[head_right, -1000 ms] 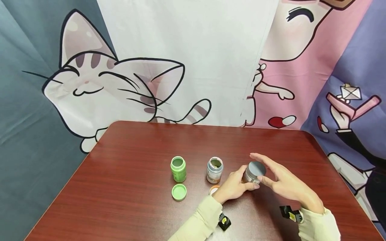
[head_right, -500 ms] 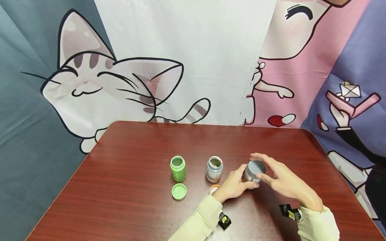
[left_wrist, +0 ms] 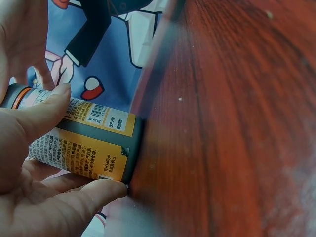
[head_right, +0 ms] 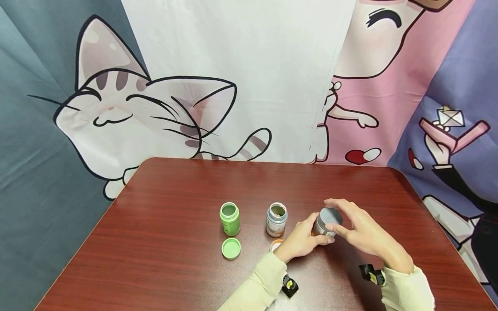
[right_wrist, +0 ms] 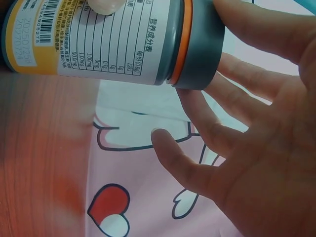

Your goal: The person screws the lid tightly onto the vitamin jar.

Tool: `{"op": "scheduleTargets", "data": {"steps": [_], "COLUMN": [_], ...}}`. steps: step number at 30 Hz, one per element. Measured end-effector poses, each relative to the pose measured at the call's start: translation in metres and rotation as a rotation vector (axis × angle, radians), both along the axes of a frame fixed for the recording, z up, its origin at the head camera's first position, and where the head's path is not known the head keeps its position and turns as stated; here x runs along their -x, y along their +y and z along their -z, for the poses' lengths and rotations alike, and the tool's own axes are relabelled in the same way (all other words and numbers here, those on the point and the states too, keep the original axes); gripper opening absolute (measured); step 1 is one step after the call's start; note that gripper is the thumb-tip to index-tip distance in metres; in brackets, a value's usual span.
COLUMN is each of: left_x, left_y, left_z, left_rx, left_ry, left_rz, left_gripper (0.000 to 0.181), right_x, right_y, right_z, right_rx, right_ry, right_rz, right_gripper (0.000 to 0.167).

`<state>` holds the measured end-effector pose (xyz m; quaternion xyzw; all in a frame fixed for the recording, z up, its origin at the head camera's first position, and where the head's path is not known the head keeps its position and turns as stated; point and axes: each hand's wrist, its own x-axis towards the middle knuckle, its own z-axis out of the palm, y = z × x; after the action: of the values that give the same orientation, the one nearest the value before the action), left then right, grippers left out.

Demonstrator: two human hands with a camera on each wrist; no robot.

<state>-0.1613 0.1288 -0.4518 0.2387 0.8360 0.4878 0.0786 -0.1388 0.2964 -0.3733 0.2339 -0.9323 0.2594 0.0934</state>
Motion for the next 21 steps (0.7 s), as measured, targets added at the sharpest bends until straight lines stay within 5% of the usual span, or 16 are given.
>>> {"op": "scheduleTargets", "data": {"steps": [21], "left_x": [0.0004], "left_y": [-0.0007], "left_z": [0.0007], "left_rx": [-0.012], "left_ry": [0.005], "left_rz": [0.005], "left_gripper": [0.056], "right_x": [0.0029], "right_y": [-0.0056], "right_z": [0.0064], "right_rx": [-0.034], "right_ry": [0.025], "right_rz": [0.099], "right_gripper": [0.053]}}
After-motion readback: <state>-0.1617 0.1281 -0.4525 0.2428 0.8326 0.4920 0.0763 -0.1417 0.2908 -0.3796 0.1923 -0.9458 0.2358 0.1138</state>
